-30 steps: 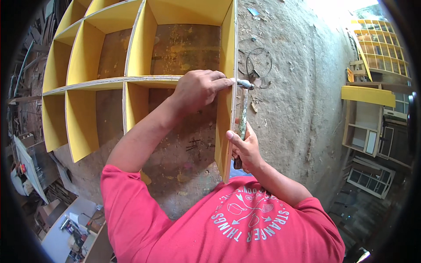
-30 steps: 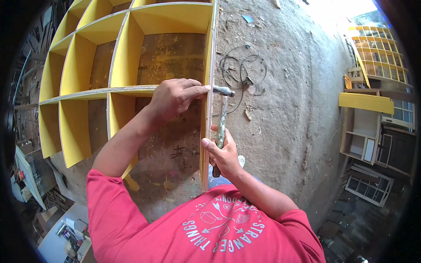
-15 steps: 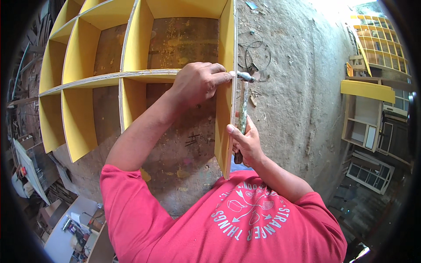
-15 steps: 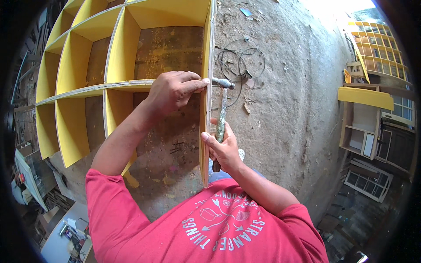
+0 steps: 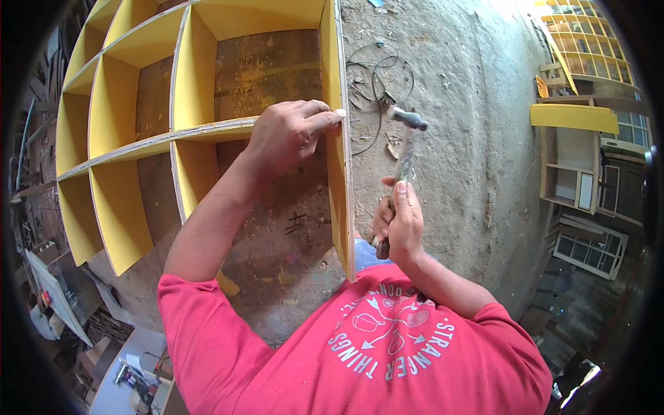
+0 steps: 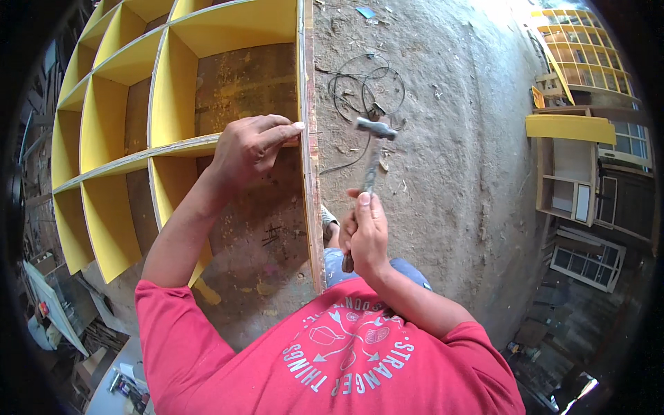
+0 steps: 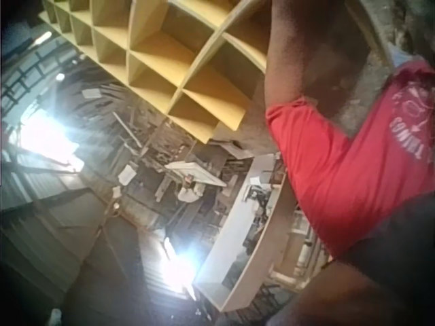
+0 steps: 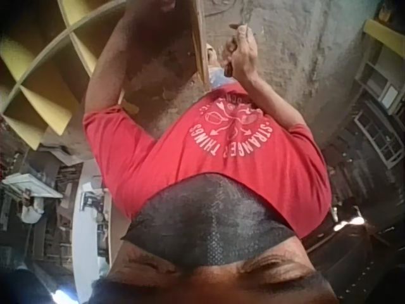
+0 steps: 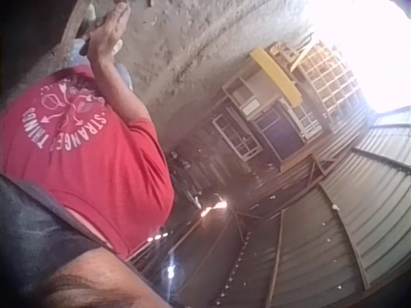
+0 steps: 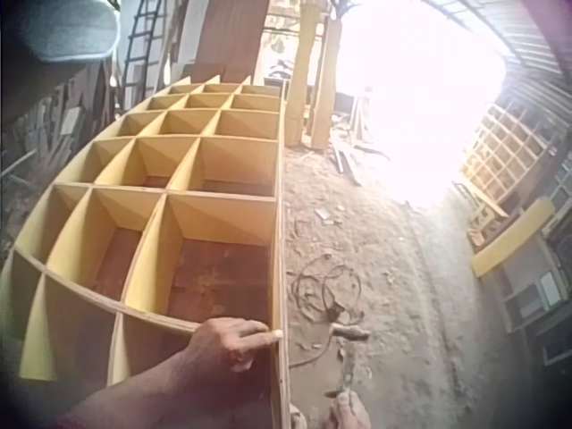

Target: The person builds a yellow shelving unit by hammering nails into a wooden trim piece and using pliers to pull out a nail.

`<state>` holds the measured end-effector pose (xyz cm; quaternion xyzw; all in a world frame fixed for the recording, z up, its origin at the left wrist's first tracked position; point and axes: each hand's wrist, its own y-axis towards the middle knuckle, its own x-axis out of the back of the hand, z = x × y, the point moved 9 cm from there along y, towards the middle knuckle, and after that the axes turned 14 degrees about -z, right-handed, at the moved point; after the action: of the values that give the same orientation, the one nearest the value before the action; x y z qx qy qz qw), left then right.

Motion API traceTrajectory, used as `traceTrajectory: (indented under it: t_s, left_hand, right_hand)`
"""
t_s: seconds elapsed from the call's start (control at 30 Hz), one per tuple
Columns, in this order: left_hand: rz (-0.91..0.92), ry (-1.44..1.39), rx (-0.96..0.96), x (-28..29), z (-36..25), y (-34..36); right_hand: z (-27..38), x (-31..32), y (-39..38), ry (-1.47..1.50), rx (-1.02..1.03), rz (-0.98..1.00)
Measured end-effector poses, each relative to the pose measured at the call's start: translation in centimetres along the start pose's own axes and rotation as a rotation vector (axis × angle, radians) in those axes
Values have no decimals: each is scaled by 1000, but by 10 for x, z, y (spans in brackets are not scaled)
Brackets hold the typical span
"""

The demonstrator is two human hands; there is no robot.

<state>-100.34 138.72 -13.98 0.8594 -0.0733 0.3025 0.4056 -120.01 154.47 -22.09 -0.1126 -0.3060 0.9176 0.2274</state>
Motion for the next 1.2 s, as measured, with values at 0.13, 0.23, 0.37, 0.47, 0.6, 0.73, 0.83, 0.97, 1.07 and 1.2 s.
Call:
traceTrajectory:
  t_s: [0.13,0.23,0.37,0.47,0.6,0.73,0.83,0.97,1.07,1.2]
  left_hand:
    - [-10,-7,2,0,0,0]
    - [-8,4,6,0,0,-1]
    - [-17,-11,-6,1,-1,2]
    - [-23,-15,2,0,1,0]
    - [-34,-30,13,0,2,1]
    - [-20,-29,16,1,1,1]
    - [-29,-30,18,0,1,2]
    - [44,71,-31,-4,-7,6]
    - [108,140,-83,-10,-8,4]
    - [97,129,-115,-10,-10,2]
  right_hand:
    - [-3,-1,-3,-90,-16,44]
    - [-8,-8,-8,-77,-73,139]
    - [1,13,2,53,59,-93]
    - [-11,-12,-9,-122,-91,142]
    - [-6,4,0,3,-20,7]
    - [-19,-13,-8,-161,-123,159]
    - [-20,-14,-12,-229,-90,180]
    - [-18,-17,-13,-191,-110,182]
    - [-18,-15,-12,-203,-123,196]
    - [-12,-1,-4,-105,-96,124]
